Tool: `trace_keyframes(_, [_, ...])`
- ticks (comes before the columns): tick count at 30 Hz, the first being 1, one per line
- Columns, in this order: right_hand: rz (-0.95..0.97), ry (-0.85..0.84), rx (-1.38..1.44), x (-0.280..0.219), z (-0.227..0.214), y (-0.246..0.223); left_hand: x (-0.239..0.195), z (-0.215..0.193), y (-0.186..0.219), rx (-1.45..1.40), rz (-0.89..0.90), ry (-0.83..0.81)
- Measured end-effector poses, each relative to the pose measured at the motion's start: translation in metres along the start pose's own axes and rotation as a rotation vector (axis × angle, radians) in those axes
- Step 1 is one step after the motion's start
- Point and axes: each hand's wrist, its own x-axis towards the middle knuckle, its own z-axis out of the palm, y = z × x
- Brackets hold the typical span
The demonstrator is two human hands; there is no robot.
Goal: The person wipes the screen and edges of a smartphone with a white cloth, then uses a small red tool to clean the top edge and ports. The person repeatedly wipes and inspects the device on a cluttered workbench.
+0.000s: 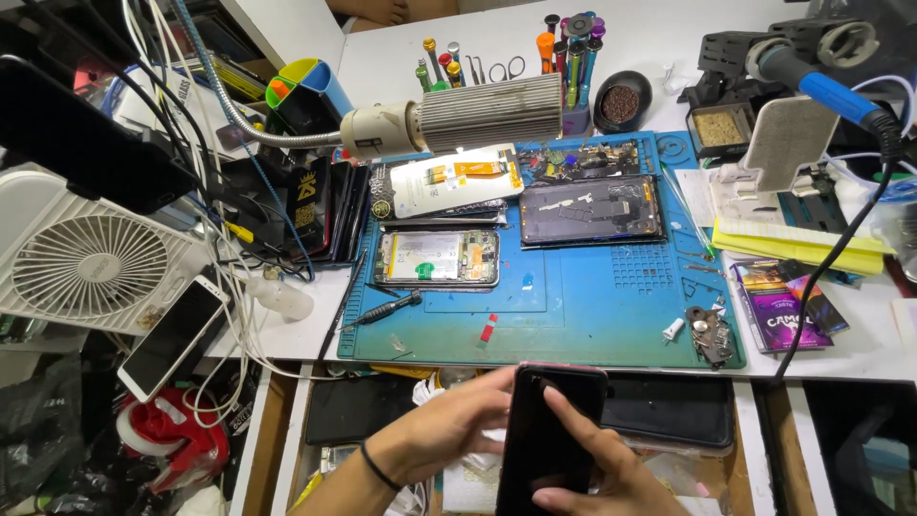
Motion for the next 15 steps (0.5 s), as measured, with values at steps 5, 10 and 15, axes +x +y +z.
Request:
trace_keyframes(5, [-0.351,-0.062,-0.068,0.006,-0.003,-0.011,-0.050,-0.027,-0.008,-0.155,0.197,0.331])
trace_keyframes(10, [-0.325,-0.115,-0.080,0.007,0.000,-0.021,-0.095,-0.053,-0.049,-0.316,0.286,0.655])
trace_keyframes(15, [-0.215,-0.083,-0.062,0.010,0.003,-0.024,-0.124,-0.094,-0.112,-0.425,0.659,1.019])
